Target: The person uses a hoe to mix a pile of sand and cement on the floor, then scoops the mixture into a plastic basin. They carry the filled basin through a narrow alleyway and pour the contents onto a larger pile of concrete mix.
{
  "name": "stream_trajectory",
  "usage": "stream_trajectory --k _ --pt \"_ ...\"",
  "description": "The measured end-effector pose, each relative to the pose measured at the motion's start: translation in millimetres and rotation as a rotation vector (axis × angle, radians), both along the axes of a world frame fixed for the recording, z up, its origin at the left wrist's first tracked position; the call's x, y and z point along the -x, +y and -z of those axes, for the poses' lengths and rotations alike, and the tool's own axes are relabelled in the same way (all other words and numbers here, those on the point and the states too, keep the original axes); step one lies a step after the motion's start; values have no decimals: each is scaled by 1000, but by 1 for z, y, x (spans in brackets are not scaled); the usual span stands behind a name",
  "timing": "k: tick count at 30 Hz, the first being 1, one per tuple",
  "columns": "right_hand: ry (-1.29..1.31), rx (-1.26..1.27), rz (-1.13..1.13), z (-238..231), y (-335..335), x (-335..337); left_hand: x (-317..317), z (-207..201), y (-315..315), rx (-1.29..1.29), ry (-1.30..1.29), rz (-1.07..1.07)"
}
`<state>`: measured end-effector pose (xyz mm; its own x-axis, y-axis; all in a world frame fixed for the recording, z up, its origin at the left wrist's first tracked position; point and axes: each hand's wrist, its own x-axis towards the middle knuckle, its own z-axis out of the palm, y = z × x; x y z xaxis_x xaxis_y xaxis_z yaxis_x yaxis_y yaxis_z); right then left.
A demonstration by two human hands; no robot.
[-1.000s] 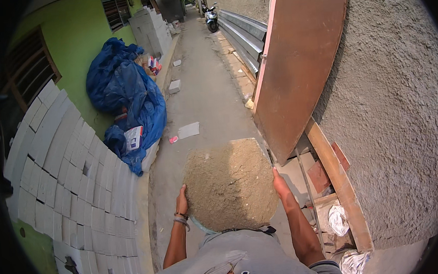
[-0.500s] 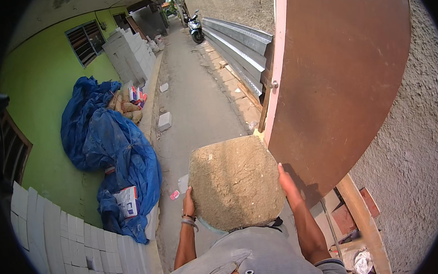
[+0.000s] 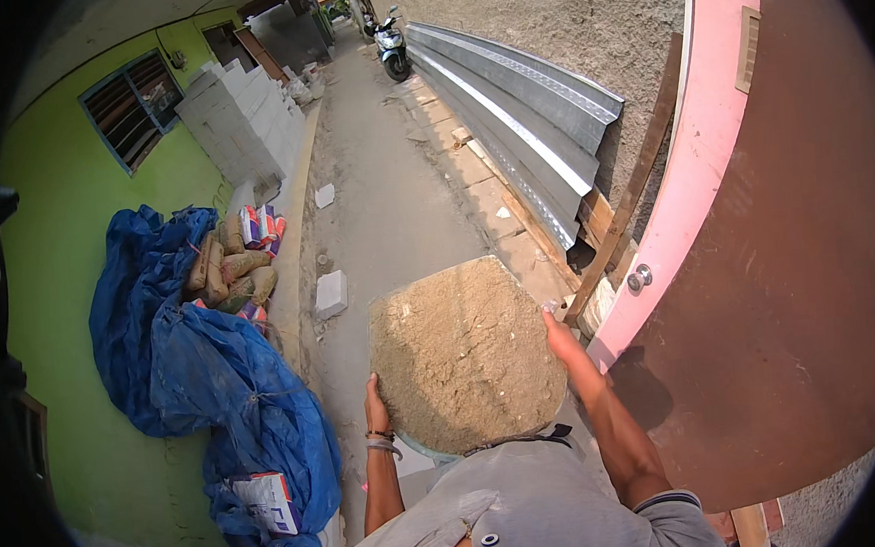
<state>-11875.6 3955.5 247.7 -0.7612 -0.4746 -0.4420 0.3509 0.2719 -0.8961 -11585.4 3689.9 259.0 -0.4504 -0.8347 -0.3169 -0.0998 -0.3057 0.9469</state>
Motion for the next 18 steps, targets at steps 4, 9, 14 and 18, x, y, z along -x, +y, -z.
stream_trajectory --k 4,9,14,18 --pt "103 -102 57 -12 -98 106 120 -8 -112 -119 213 216" --pt "-28 39 -37 -22 -218 231 246 -17 -228 36 -18 -17" --pt "70 -54 23 -17 -371 383 388 -29 -357 -56 91 23" --pt "3 -5 -51 -37 -485 493 483 -44 -461 -42 -16 -38"
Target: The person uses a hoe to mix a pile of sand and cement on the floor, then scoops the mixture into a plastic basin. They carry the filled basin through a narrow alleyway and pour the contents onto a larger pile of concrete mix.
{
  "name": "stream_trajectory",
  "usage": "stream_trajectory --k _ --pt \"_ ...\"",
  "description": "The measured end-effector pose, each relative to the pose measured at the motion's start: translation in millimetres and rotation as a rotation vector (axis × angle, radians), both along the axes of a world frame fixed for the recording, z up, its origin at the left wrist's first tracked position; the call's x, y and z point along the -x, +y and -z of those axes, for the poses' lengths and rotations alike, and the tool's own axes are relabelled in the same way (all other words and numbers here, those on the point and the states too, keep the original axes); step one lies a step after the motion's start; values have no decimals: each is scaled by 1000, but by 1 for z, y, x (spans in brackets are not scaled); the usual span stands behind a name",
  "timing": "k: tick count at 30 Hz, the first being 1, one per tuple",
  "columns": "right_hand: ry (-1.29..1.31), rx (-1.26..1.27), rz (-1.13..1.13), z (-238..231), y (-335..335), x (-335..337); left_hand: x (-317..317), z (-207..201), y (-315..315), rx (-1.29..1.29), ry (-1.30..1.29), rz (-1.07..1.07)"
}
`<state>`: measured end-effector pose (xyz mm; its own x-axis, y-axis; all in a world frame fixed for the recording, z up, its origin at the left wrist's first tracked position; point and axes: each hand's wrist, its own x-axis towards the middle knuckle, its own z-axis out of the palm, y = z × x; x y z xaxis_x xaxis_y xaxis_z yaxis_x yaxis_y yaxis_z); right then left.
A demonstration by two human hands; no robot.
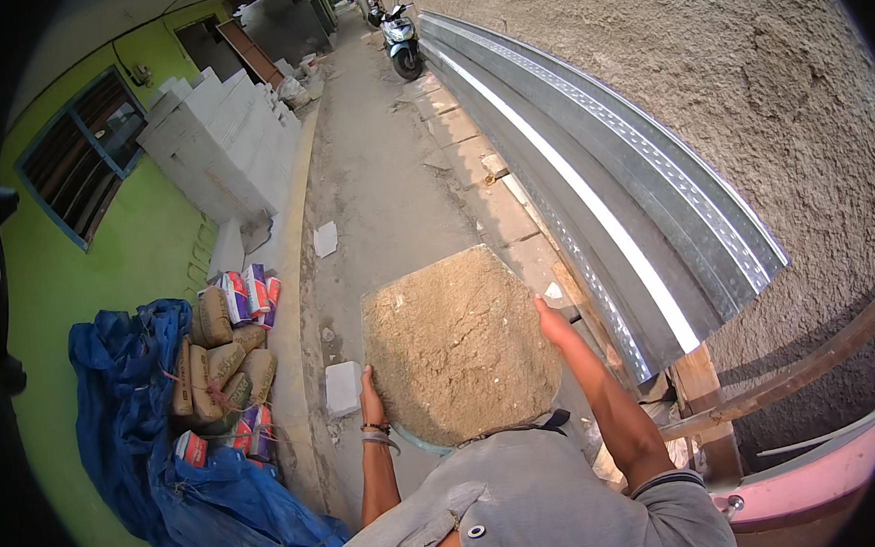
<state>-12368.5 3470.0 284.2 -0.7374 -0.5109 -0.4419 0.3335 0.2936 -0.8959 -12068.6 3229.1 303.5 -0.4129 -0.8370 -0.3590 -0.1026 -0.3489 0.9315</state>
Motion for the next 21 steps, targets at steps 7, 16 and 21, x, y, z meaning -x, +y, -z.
stream_trajectory --k 7,16,21 --pt "-10 -17 -95 -8 -208 176 166 0 -200 -11 132 -55" --pt "-21 45 -33 8 -468 389 381 -13 -480 33 140 53" --pt "7 -1 43 6 -620 516 501 -9 -629 5 112 116"
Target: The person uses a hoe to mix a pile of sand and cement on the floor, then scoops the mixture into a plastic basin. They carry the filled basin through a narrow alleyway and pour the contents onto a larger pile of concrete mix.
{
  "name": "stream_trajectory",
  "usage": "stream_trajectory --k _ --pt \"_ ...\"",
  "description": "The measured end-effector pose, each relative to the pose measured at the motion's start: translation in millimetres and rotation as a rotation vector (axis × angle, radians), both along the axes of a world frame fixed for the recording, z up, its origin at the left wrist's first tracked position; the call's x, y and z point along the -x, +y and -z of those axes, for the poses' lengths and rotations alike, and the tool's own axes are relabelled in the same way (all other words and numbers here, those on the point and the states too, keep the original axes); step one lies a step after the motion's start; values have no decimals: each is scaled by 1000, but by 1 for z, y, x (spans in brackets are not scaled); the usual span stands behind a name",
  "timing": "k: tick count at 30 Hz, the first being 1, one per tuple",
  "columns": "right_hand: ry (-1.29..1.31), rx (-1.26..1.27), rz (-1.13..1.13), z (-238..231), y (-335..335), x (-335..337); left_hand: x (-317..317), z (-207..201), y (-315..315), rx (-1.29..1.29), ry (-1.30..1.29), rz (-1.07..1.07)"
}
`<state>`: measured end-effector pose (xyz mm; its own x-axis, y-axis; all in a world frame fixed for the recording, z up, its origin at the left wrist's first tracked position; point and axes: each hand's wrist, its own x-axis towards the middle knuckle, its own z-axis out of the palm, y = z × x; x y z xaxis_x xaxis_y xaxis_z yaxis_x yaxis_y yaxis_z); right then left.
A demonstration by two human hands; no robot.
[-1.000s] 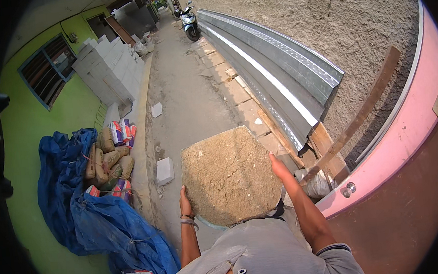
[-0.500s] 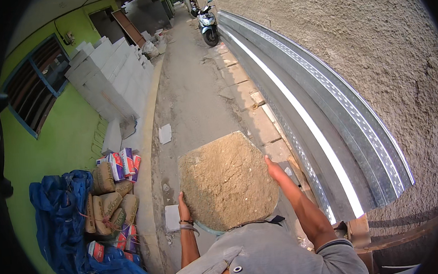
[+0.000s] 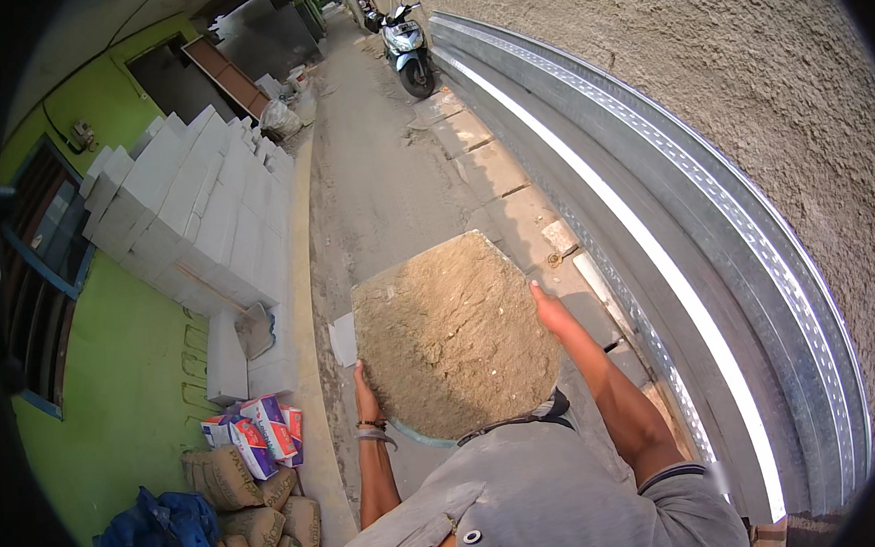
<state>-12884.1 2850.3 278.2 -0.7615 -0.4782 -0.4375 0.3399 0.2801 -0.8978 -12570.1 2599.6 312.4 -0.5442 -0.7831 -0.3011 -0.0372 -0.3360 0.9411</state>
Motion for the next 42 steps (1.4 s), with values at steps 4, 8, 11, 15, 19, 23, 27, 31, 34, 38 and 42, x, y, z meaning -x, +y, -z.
stream_trajectory --k 4,8,11,15,19,23,27,31,34,38,42 --pt "90 8 9 -17 -122 93 94 -14 -108 -11 11 -46" --pt "-182 61 -120 -39 -230 181 178 -40 -201 54 -61 -177" --pt "30 -78 -84 -42 -318 245 238 -42 -279 16 -12 -188" --pt "-128 -2 -130 -24 -439 338 322 -24 -411 -3 -53 -134" --pt "-4 95 -46 -16 -562 431 424 -20 -551 116 -22 -118" --pt "-172 40 -51 -18 -648 517 511 -21 -656 1 -89 -66" --pt "-188 43 -11 -22 -758 610 610 -30 -766 77 -103 -80" --pt "25 62 2 -29 -878 718 719 -38 -873 46 -25 -61" --pt "-76 137 -55 -43 -967 800 789 -46 -944 86 -95 -156" --pt "-26 61 -45 -51 -1066 893 878 -46 -1042 52 -3 -153" --pt "10 82 -69 -51 -1177 984 971 -35 -1150 38 28 -193"
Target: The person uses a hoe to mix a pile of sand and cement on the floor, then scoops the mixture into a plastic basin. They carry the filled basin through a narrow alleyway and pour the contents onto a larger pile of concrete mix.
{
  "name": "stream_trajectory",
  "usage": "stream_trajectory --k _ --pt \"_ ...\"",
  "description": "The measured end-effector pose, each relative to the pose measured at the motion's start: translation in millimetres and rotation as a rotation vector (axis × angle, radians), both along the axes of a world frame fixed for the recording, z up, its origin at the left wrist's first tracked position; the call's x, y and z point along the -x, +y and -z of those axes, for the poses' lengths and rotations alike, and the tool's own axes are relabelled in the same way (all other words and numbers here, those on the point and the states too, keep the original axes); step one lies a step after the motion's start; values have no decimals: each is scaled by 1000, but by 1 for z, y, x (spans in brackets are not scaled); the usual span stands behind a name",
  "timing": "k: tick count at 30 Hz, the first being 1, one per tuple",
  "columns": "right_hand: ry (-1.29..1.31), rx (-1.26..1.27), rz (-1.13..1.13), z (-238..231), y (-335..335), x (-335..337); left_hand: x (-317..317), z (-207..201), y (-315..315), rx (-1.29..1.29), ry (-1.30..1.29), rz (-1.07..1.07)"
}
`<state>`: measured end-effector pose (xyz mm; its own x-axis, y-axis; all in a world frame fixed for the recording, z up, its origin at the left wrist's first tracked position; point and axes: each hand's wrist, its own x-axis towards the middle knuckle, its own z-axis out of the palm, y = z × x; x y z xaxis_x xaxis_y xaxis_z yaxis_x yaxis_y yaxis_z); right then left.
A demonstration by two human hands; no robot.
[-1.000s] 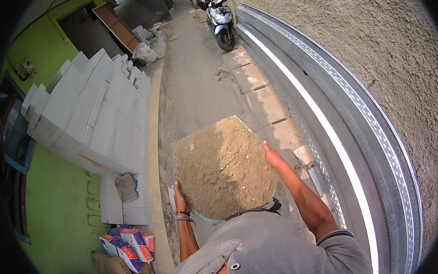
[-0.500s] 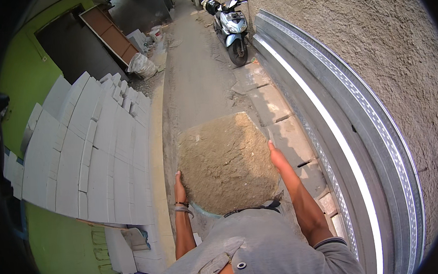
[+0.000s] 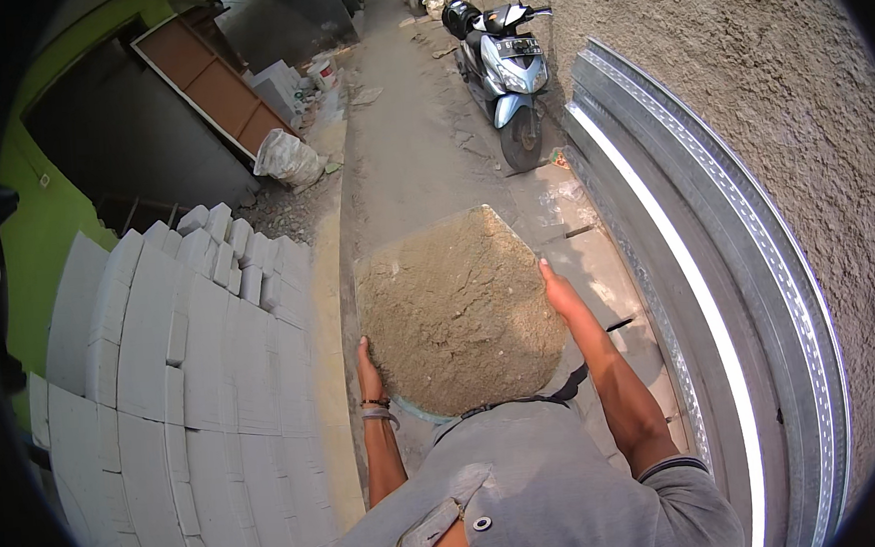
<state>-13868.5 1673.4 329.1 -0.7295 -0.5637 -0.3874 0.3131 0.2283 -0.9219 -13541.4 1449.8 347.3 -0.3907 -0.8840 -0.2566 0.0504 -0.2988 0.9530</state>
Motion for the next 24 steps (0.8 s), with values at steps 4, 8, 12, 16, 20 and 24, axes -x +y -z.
stream_trajectory --k 4,8,12,16,20,24 --pt "-51 39 -13 1 -109 92 98 -2 -119 25 -55 8" --pt "-42 -58 53 5 -208 188 191 -16 -221 -77 -25 107" --pt "-143 106 25 9 -305 279 292 -21 -326 21 -81 63" --pt "-148 22 66 10 -412 389 402 -16 -430 20 -75 89" --pt "-24 -33 46 0 -524 502 508 -26 -524 33 -35 38" --pt "-197 -11 -10 -12 -612 593 596 -30 -618 -28 -89 48"
